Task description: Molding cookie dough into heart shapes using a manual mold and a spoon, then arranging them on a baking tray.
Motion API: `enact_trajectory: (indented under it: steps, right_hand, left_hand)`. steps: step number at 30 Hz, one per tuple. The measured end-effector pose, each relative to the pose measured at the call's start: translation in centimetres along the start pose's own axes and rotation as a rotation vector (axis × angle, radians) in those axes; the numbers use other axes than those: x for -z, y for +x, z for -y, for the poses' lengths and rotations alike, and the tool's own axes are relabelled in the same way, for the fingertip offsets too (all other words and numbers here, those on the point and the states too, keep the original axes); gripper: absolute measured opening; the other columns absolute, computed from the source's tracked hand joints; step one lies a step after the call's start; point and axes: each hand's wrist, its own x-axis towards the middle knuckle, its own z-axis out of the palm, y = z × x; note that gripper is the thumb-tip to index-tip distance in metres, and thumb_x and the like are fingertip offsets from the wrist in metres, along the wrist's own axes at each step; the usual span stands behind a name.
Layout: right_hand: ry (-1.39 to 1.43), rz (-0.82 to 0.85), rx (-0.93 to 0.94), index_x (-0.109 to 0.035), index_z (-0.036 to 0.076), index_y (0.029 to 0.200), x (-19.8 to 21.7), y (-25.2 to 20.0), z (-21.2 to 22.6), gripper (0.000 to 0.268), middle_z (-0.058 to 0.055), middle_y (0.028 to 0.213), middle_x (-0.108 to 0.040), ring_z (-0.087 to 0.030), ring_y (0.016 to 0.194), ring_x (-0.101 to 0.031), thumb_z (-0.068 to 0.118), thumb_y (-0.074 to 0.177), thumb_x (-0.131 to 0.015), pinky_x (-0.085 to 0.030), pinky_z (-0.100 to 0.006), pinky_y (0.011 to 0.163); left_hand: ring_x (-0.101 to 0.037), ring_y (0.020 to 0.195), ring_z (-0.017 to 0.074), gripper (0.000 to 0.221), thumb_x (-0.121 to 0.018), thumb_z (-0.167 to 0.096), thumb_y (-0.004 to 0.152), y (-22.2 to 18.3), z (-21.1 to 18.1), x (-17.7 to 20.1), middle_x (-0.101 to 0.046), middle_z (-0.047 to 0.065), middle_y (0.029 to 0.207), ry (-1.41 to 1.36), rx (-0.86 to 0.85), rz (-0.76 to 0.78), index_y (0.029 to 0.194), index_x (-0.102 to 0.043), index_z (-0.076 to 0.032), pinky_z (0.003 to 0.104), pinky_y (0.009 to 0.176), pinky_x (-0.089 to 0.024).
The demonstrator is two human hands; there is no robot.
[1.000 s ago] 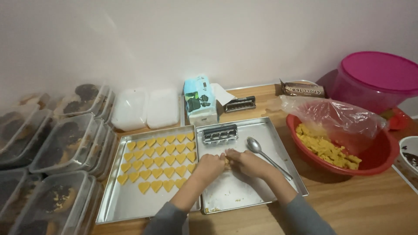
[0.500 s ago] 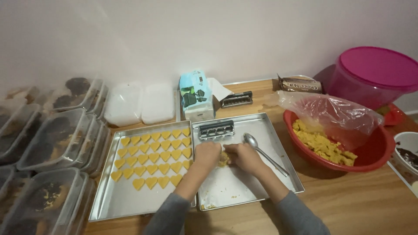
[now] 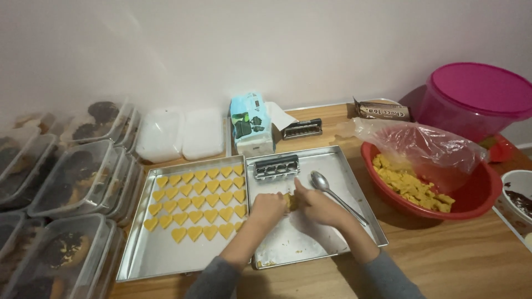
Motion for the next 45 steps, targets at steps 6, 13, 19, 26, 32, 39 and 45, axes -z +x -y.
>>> enact_trajectory:
  steps: [6, 13, 19, 26, 32, 39, 45]
  right_hand:
    - [-0.091, 0.098, 0.048, -0.001, 0.002, 0.164, -0.4, -1.0, 1.4, 0.095, -0.037, 0.148, -0.046, -0.048, 0.139, -0.047, -0.011, 0.08, -0.044, -0.042, -0.059, 0.114]
    - [-0.129, 0.13, 0.107, -0.004, -0.004, 0.162, -1.9, 0.1, -0.4, 0.094, -0.042, 0.15, -0.038, -0.052, 0.14, -0.041, -0.018, 0.078, -0.044, -0.043, -0.065, 0.109]
    - [-0.004, 0.056, 0.106, -0.015, -0.007, 0.16, -0.2, -1.0, 0.4, 0.082, -0.04, 0.148, -0.044, -0.053, 0.139, -0.045, -0.015, 0.082, -0.039, -0.041, -0.063, 0.112]
    - [-0.261, 0.108, 0.169, 0.004, 0.001, 0.163, -2.5, -0.2, -0.7, 0.095, -0.035, 0.157, -0.036, -0.05, 0.148, -0.029, -0.013, 0.084, -0.047, -0.031, -0.057, 0.121]
    - [-0.694, 0.057, 0.3, -0.02, -0.007, 0.156, -3.8, -0.4, 0.7, 0.074, -0.036, 0.149, -0.045, -0.043, 0.144, -0.039, -0.01, 0.088, -0.048, -0.027, -0.052, 0.121]
    - [-0.054, -0.142, 0.286, -0.004, 0.017, 0.165, -2.7, 2.0, -5.0, 0.096, -0.02, 0.127, -0.07, -0.035, 0.109, -0.069, -0.006, 0.082, -0.045, -0.05, -0.038, 0.093]
    - [-0.188, -0.093, 0.129, 0.0, 0.017, 0.166, -3.5, 2.6, -6.1, 0.092, -0.019, 0.102, -0.068, -0.03, 0.087, -0.065, 0.002, 0.09, -0.049, -0.05, -0.037, 0.077]
  left_hand:
    - [-0.075, 0.066, 0.0278, 0.011, -0.068, -0.001, 0.089, 0.9, 0.8, -2.5, -0.077, 0.017, 0.077, 0.092, -0.104, -0.062, 0.096, -0.076, 0.002, 0.04, 0.056, -0.059]
    - [-0.077, 0.069, 0.0259, 0.013, -0.071, -0.002, 0.086, 0.8, 0.7, -3.8, -0.08, 0.013, 0.086, 0.151, -0.145, -0.051, 0.09, -0.078, -0.012, 0.039, 0.056, -0.059]
    - [-0.078, 0.081, 0.0322, 0.02, -0.066, 0.001, 0.09, -0.7, 1.0, 0.8, -0.079, 0.02, 0.1, 0.081, -0.076, 0.079, 0.107, -0.076, -0.003, 0.047, 0.066, -0.061]
    - [-0.073, 0.104, 0.0464, 0.037, -0.058, 0.006, 0.091, -3.3, 0.9, 7.6, -0.068, 0.034, 0.125, -0.266, 0.024, 0.213, 0.127, -0.063, 0.013, 0.055, 0.088, -0.059]
    - [-0.048, 0.138, 0.0503, 0.046, -0.052, 0.006, 0.096, -1.6, 0.0, 5.0, -0.044, 0.042, 0.149, -0.17, -0.083, 0.302, 0.141, -0.048, 0.019, 0.055, 0.107, -0.048]
    - [-0.028, 0.151, 0.0411, 0.083, -0.029, 0.025, 0.086, -2.3, 1.0, 1.0, 0.003, 0.032, 0.168, -0.255, 0.05, 0.359, 0.161, 0.001, 0.007, 0.041, 0.081, -0.058]
    - [-0.039, 0.145, 0.0375, 0.075, -0.031, 0.02, 0.093, -3.1, 0.1, 2.4, -0.019, 0.028, 0.165, -0.171, 0.233, 0.453, 0.163, -0.006, 0.003, 0.046, 0.114, -0.043]
